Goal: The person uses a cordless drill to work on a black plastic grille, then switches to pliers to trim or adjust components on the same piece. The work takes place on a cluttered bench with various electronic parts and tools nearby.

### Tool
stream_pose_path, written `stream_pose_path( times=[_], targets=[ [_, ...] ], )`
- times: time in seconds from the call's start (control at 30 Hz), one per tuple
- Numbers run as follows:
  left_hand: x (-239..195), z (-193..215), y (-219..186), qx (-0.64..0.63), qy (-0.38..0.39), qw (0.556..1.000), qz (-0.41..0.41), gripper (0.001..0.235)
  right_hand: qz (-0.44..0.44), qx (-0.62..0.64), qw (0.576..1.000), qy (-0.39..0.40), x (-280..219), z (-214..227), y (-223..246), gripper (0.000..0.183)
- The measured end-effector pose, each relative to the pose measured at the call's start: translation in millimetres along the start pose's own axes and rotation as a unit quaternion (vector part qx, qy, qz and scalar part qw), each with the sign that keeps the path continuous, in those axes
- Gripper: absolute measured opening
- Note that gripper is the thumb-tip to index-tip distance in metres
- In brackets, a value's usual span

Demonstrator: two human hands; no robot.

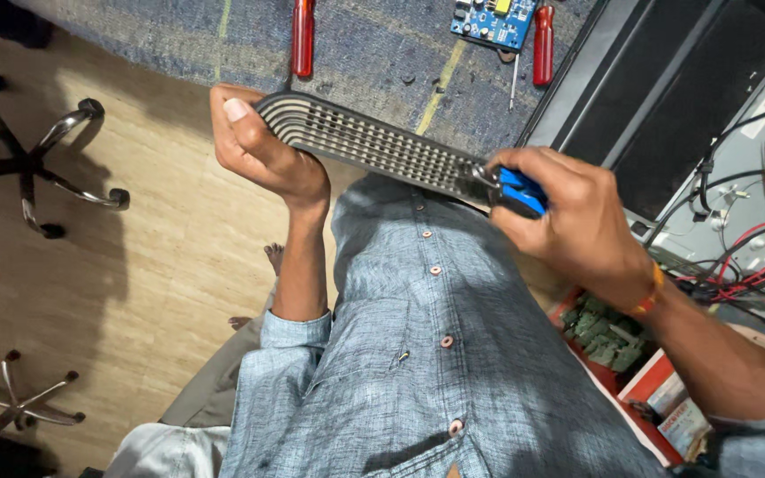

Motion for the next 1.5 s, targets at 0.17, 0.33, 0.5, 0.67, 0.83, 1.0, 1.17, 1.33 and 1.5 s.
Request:
stream_pose_path(
  times=[0.17,0.33,0.5,0.67,0.83,1.0,1.17,1.33,1.5],
  targets=[
    [-4,-3,8,0.024,-0.002,1.0,0.006,0.046,-0.017,-0.002,0.999,-0.03,6,-11,-5,0.028],
    [-4,-1,11,-0.006,0.008,1.0,0.024,0.046,-0.02,-0.055,0.998,0.033,-1,13,-2,0.045],
    [0,-2,8,-0.002,0.005,1.0,0.012,0.045,0.033,-0.08,0.996,0.032,1,25,16,0.052],
    [0,-1,6,0.0,0.005,1.0,0.011,0.045,0.05,-0.124,0.989,0.069,4,26,24,0.055],
    [-2,0,7,0.004,0.007,1.0,0.015,0.045,0.06,-0.144,0.984,0.087,8,27,29,0.054],
    [-6,-4,6,0.007,0.012,1.0,0.018,0.045,0.077,-0.235,0.957,0.153,13,32,34,0.055],
    [-11,-9,0,0.002,0.017,1.0,0.002,0.044,0.066,-0.29,0.903,0.311,17,26,26,0.062],
    [-14,-13,-2,-0.03,0.012,0.999,0.015,0.042,0.047,-0.256,0.896,0.359,40,25,28,0.061],
    [-20,-15,-7,-0.011,0.019,1.0,0.0,0.044,-0.08,-0.208,0.804,0.551,46,28,12,0.045]
  ],
)
Point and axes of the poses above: each hand's wrist, its own x-axis towards the middle knuckle, its own z-axis out of the back of the hand, y = z × x, the point moved 5 cm from there along x, towards the middle knuckle, and after that the axes turned 9 degrees about z, right-handed, at the moved point
